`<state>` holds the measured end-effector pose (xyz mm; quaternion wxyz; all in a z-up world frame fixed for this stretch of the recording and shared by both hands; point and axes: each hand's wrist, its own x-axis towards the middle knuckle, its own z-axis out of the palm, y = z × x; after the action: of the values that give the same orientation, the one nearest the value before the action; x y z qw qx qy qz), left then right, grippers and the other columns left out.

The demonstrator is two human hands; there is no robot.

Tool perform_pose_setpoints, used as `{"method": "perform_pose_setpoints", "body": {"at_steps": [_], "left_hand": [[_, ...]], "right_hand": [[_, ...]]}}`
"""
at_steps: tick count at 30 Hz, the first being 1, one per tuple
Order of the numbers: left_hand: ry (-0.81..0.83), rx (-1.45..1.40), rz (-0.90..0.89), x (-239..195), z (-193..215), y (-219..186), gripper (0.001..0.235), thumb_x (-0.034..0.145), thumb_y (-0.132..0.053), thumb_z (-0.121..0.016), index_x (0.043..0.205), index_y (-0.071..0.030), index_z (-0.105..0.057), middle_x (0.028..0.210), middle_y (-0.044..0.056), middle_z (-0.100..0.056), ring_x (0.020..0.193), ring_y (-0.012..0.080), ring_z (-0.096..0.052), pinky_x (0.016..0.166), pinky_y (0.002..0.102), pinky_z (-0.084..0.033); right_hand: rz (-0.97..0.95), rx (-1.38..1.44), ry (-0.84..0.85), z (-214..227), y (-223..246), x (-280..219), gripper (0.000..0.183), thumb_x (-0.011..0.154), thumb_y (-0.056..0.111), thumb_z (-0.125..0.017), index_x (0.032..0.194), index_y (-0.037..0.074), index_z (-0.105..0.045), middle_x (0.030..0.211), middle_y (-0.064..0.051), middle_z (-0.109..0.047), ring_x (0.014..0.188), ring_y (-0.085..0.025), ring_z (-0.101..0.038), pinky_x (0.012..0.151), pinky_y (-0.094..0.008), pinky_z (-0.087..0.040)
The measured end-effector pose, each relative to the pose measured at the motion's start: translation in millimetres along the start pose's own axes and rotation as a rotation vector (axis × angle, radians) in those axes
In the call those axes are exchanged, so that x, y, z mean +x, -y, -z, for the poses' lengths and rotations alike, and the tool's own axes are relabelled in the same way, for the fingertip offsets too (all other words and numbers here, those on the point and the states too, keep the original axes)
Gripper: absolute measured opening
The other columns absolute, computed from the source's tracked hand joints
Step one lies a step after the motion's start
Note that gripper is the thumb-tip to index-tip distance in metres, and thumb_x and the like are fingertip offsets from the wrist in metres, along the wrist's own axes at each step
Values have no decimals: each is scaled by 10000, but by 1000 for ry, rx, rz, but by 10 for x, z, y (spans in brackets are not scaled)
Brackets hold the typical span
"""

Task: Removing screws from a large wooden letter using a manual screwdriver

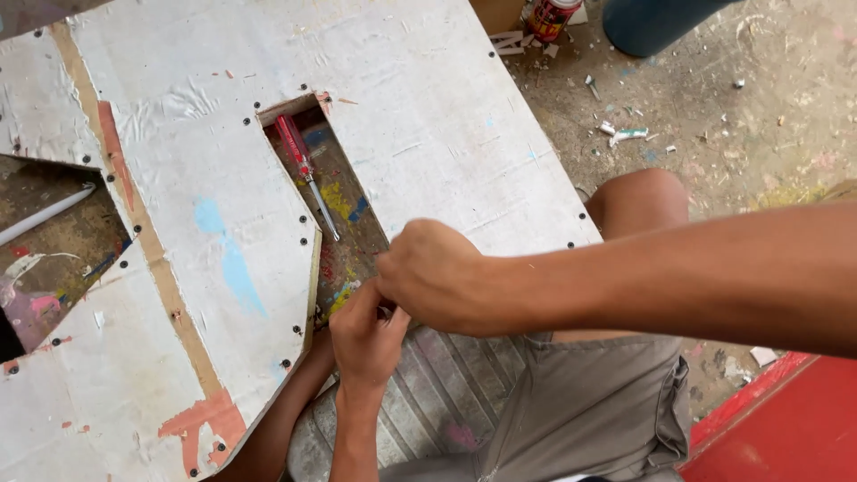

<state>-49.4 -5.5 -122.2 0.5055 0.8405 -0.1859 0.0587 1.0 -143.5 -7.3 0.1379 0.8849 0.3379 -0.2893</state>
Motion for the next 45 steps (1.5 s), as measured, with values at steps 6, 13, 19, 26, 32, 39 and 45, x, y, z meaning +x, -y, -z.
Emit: {"method": "perform_pose_setpoints", "body": {"at_steps": [6,13,19,26,32,39,45], "left_hand": [[-16,175,-148,41,12,-11,380,816,-330,-894,800,-70,-617,655,42,-603,561,189,-500,540,364,-386],[-17,94,-56,-24,-40,136,230,790,94,-717,818,-75,-563,615,55,-420,681,173,-253,563,350,-254],[-18,29,54,1,-22,85,301,820,77,-678,716,-111,-467,610,17,-315,650,223,-280,568,292,-220],[10,62,59,37,-8,8,278,853,90,-678,724,-135,-576,539,66,-389,477,255,-325,554,211,-285],[67,68,83,123,71,-97,315,829,98,-628,663,-145,-515,489,86,-299,565,340,-245,584,227,-231],[337,-31,407,357,304,-397,124,848,-24,-699,888,-99,-788,608,-8,-606,690,91,-345,574,322,-334],[318,-136,492,345,490,-453,204,834,-54,-740,1029,-48,-801,945,64,-838,877,121,-770,789,267,-636]], "right_hand": [[-303,415,382,426,-226,127,423,815,124,-776,1211,271,-741,1359,-12,-600,1194,-210,-607,843,-360,-547],[-222,280,328,245,-14,130,415,936,276,-653,1351,251,-662,1386,15,-613,1254,-215,-622,966,-334,-536],[-22,-89,-5,-273,205,156,349,629,-71,-636,801,230,-592,772,126,-545,584,-113,-382,461,-297,-197],[256,-458,-255,-153,45,-141,143,832,68,-741,696,80,-781,572,-53,-636,556,-252,-665,485,-403,-612],[258,-630,-380,-166,-25,-186,280,853,85,-663,577,96,-711,456,-57,-534,465,-246,-580,463,-350,-551],[351,-697,-363,-320,18,-106,311,734,-48,-487,578,211,-414,508,42,-397,487,-159,-315,491,-312,-229],[267,-725,-480,-474,73,-97,359,633,-85,-384,664,230,-215,598,48,-206,608,-164,-101,561,-324,-65]]}}
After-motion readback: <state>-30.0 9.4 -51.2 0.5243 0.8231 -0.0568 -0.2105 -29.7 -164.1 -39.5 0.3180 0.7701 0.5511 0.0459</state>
